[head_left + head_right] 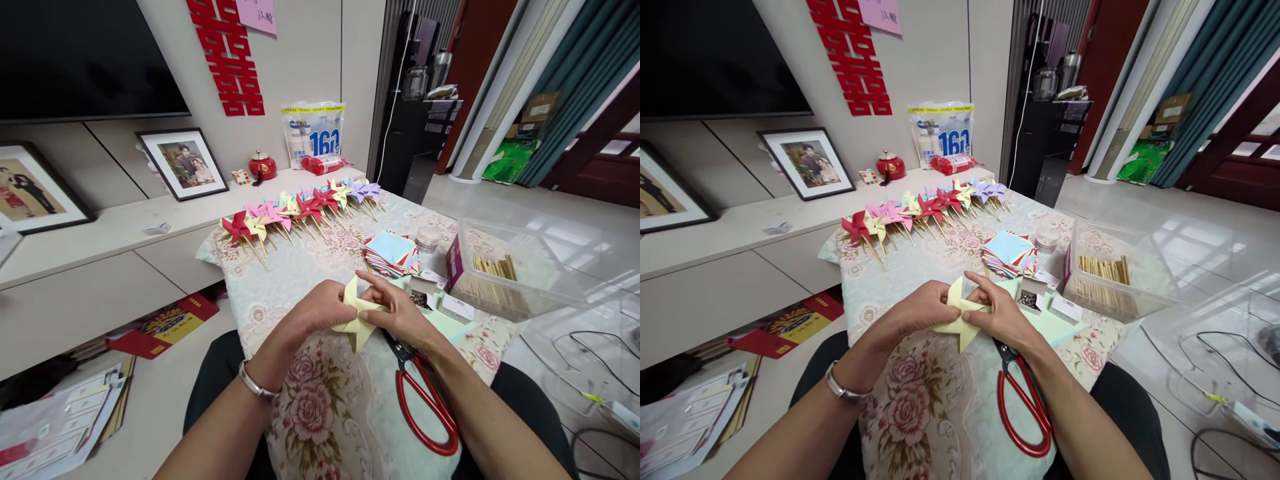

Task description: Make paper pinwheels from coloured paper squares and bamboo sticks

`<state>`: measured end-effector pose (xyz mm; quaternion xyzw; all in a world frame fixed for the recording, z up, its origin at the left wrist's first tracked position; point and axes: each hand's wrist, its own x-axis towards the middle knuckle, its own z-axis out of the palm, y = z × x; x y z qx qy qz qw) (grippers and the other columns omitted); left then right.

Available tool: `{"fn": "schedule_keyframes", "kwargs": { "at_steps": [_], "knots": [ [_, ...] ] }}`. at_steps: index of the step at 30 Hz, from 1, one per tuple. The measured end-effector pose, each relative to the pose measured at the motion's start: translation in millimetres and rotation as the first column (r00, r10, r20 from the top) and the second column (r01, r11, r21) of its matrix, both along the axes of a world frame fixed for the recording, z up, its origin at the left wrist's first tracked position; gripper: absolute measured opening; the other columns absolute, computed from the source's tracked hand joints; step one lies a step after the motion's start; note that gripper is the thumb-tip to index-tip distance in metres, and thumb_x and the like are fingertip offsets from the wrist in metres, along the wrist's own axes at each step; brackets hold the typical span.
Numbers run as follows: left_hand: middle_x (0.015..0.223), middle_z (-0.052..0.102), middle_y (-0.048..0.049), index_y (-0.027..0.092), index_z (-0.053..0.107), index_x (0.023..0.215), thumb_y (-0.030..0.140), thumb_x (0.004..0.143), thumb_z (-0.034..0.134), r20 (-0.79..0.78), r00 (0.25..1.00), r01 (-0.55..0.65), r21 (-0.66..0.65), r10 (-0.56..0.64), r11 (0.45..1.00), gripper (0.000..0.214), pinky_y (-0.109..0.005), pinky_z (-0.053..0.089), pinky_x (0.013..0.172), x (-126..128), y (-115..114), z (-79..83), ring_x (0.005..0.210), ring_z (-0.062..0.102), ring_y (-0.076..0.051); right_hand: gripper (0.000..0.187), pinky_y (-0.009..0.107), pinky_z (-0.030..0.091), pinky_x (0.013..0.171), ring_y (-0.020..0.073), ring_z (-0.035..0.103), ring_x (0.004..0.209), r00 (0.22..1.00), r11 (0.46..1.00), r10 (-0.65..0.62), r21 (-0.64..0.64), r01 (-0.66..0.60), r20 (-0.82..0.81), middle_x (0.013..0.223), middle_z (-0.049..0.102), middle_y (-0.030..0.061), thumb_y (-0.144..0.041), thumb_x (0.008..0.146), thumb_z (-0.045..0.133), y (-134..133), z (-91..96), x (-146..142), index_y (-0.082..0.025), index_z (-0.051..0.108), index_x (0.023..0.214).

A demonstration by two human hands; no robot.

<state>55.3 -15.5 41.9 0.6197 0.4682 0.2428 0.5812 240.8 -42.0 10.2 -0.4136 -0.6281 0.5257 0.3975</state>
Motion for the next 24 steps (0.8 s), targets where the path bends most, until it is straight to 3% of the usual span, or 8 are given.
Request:
{"fn": "schedule_keyframes", "kwargs": {
  "at_steps": [7,14,24],
  "knots": [
    [0.049,0.056,0.0005,0.017,0.066,0.052,0.014,0.051,0.063,-0.145,0.989,0.035,0.071,-0.024,0.997,0.004,-0.022,0.027,0.040,7,3,1.0,0.044,0.043,-0.012,0.078,0.026,0.042,0.064,0.0144,0.054,0.072,0.992,0.998,-0.055,0.047,0.050,0.115,0.080,0.060,-0.0025,-0.017,0.073,0.064,0,-1.7,0,-0.014,0.044,0.149],
    [0.054,0.060,-0.0008,0.016,0.069,0.058,0.013,0.050,0.060,-0.163,0.986,0.056,0.097,-0.039,0.994,0.013,-0.022,0.031,0.043,10,4,0.8,0.050,0.049,-0.015,0.078,0.025,0.040,0.060,0.0140,0.052,0.067,0.979,0.996,-0.083,0.045,0.076,0.186,0.074,0.058,-0.0039,-0.014,0.071,0.060,0,-0.9,-1,-0.012,0.046,0.148],
    [0.067,0.063,-0.0005,0.015,0.069,0.072,0.013,0.052,0.055,-0.208,0.958,0.212,0.061,-0.195,0.975,0.025,-0.023,0.035,0.052,8,11,-5.0,0.061,0.053,-0.016,0.077,0.024,0.040,0.059,0.0140,0.052,0.066,0.981,0.998,-0.064,0.018,0.062,0.182,0.074,0.059,-0.0032,-0.013,0.070,0.059,0,-1.9,1,-0.012,0.047,0.146]
  ]
}}
